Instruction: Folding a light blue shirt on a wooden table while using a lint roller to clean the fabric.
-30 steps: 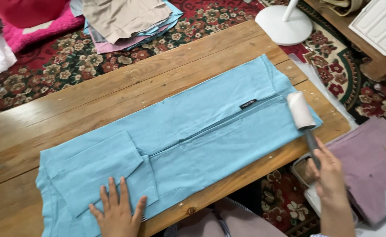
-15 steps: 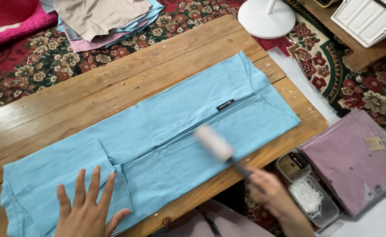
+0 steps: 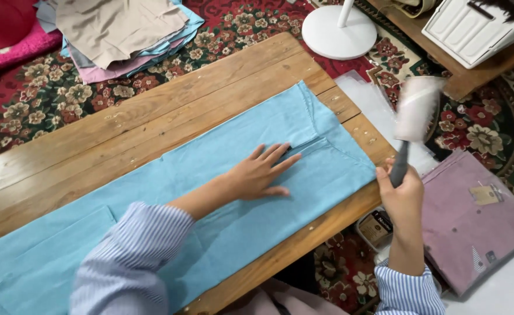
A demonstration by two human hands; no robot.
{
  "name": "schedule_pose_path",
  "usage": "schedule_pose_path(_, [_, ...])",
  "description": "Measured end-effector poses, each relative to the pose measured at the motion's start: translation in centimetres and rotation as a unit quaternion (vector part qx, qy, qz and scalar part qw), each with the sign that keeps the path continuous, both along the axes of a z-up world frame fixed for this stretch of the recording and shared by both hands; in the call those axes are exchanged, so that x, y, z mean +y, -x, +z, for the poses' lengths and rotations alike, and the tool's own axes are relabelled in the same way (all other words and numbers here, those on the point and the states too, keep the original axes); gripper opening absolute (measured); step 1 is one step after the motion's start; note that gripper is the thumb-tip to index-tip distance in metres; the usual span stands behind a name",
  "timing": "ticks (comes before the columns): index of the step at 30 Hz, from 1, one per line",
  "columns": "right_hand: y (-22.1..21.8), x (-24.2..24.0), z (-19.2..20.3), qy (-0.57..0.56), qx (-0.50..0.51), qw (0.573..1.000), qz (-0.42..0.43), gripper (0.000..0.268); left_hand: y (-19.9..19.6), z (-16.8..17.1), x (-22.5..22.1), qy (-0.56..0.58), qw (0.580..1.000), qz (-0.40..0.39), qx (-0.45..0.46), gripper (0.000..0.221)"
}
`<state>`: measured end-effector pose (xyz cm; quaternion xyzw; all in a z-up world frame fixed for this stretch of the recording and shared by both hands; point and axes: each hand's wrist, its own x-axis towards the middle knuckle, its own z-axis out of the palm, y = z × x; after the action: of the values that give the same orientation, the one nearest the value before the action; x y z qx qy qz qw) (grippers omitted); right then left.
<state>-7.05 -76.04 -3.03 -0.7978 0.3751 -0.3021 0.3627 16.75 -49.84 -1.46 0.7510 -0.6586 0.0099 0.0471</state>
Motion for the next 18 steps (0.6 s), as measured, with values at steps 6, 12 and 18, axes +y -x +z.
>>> schedule_pose_path(6, [-2.0, -2.0, 0.6, -0.048, 0.024, 0.994, 0.091, 0.024, -8.8, -4.9, -10.4, 0.052, 0.998, 0.047, 0.003, 0.082])
schedule_pose_path(12, [-3.6, -1.3, 1.8, -0.148, -0.019, 0.980, 0.134, 0.016, -14.9, -5.6, -15.5, 0.089, 0.974, 0.189, 0.093, 0.087])
schedule_pose_path(18, [-2.8, -0.8, 0.3, -0.111, -0.048, 0.987, 0.109, 0.013, -19.5, -4.8, -15.7, 0.180, 0.895, 0.132, 0.387, 0.093])
